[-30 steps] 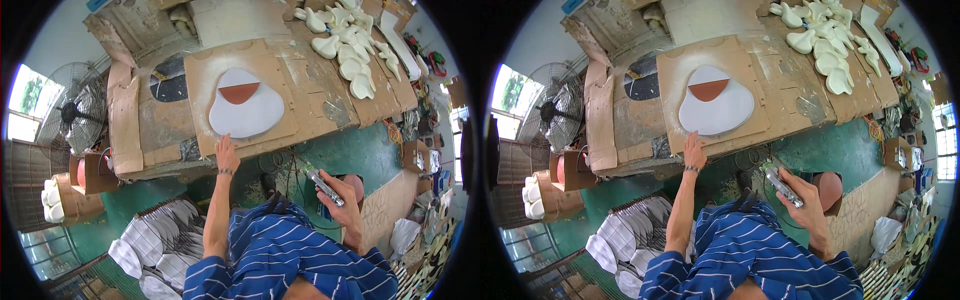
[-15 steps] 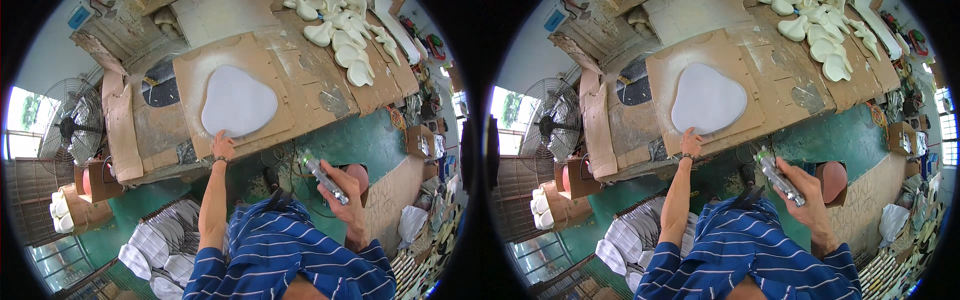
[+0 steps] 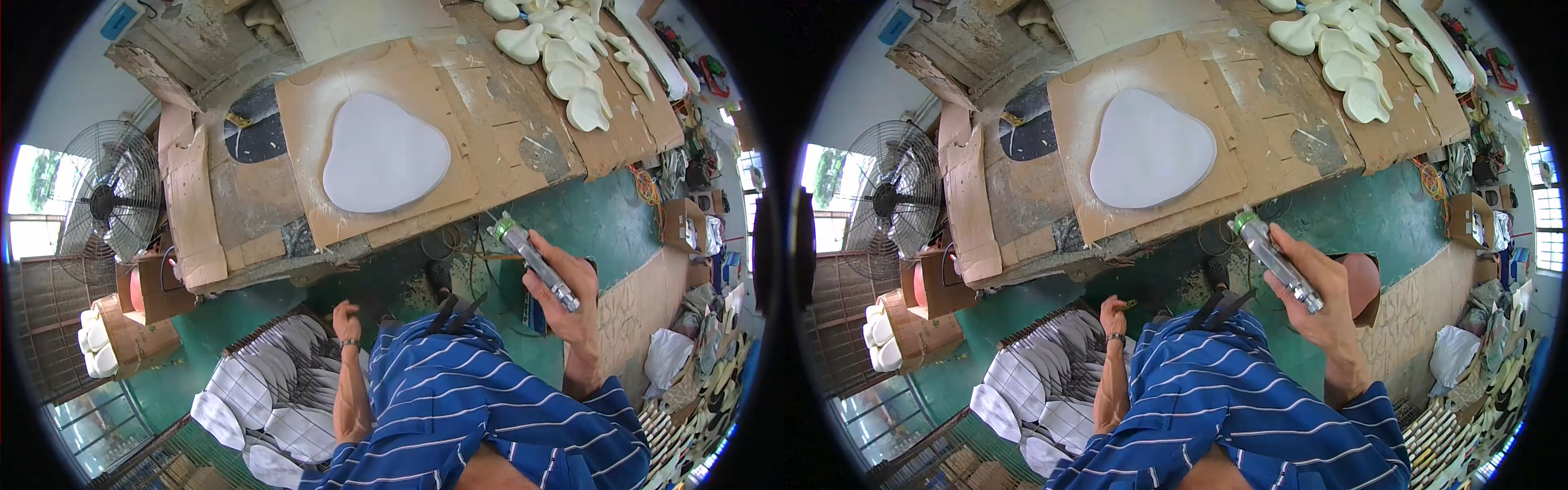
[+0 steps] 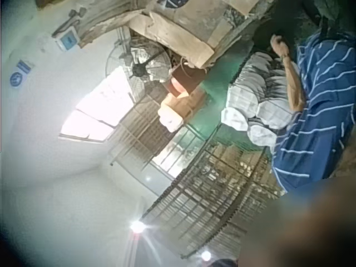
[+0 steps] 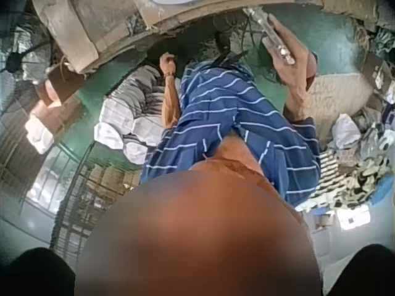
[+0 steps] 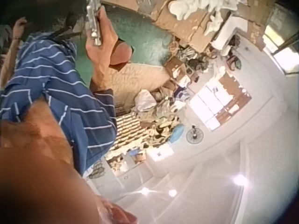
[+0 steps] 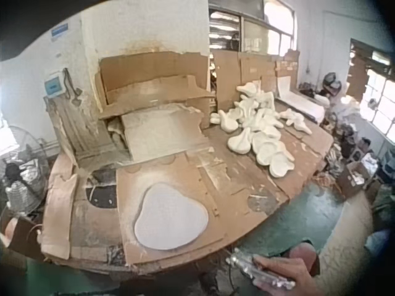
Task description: Apply adhesive to foam pads using a spray gun and place them on a drying rack.
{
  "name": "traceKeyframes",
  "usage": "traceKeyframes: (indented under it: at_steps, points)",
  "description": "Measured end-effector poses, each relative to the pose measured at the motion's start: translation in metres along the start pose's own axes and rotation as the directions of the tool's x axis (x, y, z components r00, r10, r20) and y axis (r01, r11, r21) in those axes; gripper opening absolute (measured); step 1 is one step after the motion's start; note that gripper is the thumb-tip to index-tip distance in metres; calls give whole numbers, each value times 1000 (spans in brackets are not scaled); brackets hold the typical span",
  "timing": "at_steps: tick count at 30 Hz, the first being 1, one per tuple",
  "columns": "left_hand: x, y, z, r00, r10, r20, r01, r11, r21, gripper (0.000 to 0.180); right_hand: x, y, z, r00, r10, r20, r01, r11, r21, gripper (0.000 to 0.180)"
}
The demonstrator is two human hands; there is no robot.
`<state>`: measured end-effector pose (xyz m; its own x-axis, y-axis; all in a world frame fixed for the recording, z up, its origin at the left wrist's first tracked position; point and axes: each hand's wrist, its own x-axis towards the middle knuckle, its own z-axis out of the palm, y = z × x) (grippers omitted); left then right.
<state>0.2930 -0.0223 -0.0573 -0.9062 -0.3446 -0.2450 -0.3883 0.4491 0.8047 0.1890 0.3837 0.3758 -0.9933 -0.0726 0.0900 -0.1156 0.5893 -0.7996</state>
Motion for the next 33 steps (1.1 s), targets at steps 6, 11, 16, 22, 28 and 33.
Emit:
traceKeyframes:
  at_steps: [6,11,16,22,28,33]
  points:
    - [-85,-106,-20,869,-495,20,475,844,250,33,-11,-4,-4,993,23,118,-17,998,-52,58]
    - [-110,-129,-20,722,-692,20,660,696,281,37,-17,0,-8,970,119,213,-112,993,-45,57]
    - [-80,-123,-11,807,-589,47,569,795,210,37,-16,6,-16,984,168,-56,-173,981,-86,56]
    - [-47,-86,-7,866,-500,29,487,854,184,36,-18,-3,-9,970,89,228,-88,996,-15,61]
    - [-40,-56,-14,865,-502,19,493,856,155,37,5,-6,23,975,-90,201,67,991,119,65]
    - [-56,-62,-16,822,-569,4,559,809,185,38,28,-4,27,990,-87,111,83,996,40,65]
